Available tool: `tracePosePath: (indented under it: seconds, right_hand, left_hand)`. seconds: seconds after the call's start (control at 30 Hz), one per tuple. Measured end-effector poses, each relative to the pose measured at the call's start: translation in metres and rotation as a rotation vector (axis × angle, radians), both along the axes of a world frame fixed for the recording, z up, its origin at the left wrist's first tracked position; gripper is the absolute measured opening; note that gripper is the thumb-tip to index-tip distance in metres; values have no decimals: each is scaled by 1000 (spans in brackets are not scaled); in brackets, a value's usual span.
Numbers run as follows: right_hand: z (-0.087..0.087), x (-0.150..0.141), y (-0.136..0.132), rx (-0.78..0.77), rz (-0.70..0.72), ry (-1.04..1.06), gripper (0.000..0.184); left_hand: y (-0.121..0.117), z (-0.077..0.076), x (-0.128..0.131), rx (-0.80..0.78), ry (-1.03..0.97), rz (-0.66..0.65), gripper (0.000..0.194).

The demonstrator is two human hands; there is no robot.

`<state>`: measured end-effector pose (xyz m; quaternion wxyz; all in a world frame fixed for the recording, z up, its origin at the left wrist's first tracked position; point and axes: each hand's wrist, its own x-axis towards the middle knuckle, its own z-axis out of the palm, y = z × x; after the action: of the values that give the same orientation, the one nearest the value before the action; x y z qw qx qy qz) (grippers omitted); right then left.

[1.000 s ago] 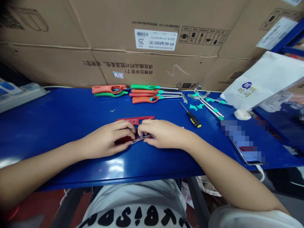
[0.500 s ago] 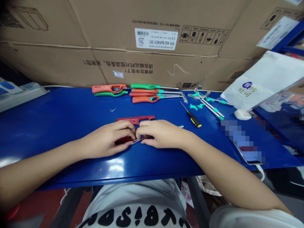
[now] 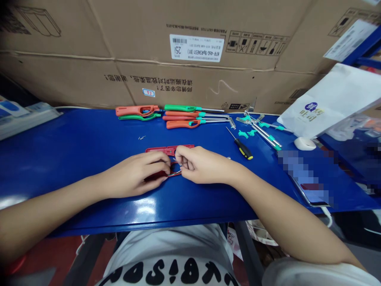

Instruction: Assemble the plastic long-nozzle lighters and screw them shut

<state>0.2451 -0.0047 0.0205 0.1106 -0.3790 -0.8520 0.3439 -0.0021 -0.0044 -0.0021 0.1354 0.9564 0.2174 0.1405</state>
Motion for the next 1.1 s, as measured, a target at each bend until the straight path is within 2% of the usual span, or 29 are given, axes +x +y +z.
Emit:
tracePosePath:
  seconds: [0.17,0.37,0.53,1.1]
  right_hand:
    - [-5,-1,3,-10,0,-19,11]
    - [-2,-1,3,-7,-23,-65,15]
    - [0,-2,2,16,19,-69,14]
    - [1,-2,2,31,34,-87,18]
  left_hand:
    - [0,0,0,10,10,-10,15]
    - [0,0,0,1,8,-2,14]
    - [1,-3,0,15,4,0,14]
    - [1,-3,-1,33,11,-5,18]
